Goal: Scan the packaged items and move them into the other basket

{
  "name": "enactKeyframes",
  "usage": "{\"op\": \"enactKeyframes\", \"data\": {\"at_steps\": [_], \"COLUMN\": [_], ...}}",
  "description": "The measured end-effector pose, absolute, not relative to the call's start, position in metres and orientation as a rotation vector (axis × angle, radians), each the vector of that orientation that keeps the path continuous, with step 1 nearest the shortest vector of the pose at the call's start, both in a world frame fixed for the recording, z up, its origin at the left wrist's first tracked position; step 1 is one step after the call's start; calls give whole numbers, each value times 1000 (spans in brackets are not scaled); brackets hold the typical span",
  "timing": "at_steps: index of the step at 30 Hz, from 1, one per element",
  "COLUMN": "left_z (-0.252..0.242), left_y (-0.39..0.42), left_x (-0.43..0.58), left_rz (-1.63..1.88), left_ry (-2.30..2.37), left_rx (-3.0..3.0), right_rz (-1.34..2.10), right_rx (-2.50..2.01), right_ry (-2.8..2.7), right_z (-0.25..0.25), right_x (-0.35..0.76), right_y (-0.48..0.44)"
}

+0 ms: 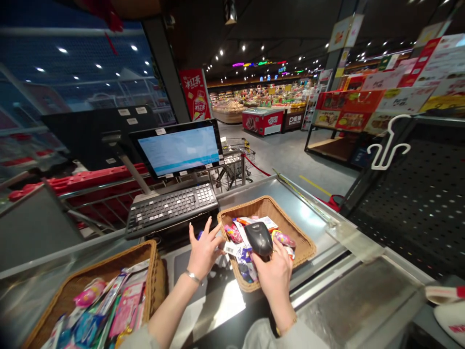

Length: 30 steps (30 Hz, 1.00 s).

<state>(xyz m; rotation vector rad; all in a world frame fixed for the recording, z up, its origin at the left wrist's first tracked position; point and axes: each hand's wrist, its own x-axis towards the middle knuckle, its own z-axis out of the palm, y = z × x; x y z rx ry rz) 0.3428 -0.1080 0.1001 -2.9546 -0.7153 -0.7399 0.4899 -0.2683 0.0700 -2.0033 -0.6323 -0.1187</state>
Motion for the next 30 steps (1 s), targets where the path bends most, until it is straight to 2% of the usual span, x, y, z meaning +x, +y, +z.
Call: {"op": "enactKeyframes", "data": {"at_steps": [15, 30], "left_z": [59, 40], "left_y": [-119, -141], "left_x": [396, 430], "left_rz": [-630, -220], "left_ry": [-252, -315], "left_rx": [-2991, -3106], "right_rz": [-152, -140], "right_rx": [-2051, -2041], "right_ry": [-519, -501], "right_z": [66, 62], "right_x": [520, 527], "right_y": [-281, -284]}}
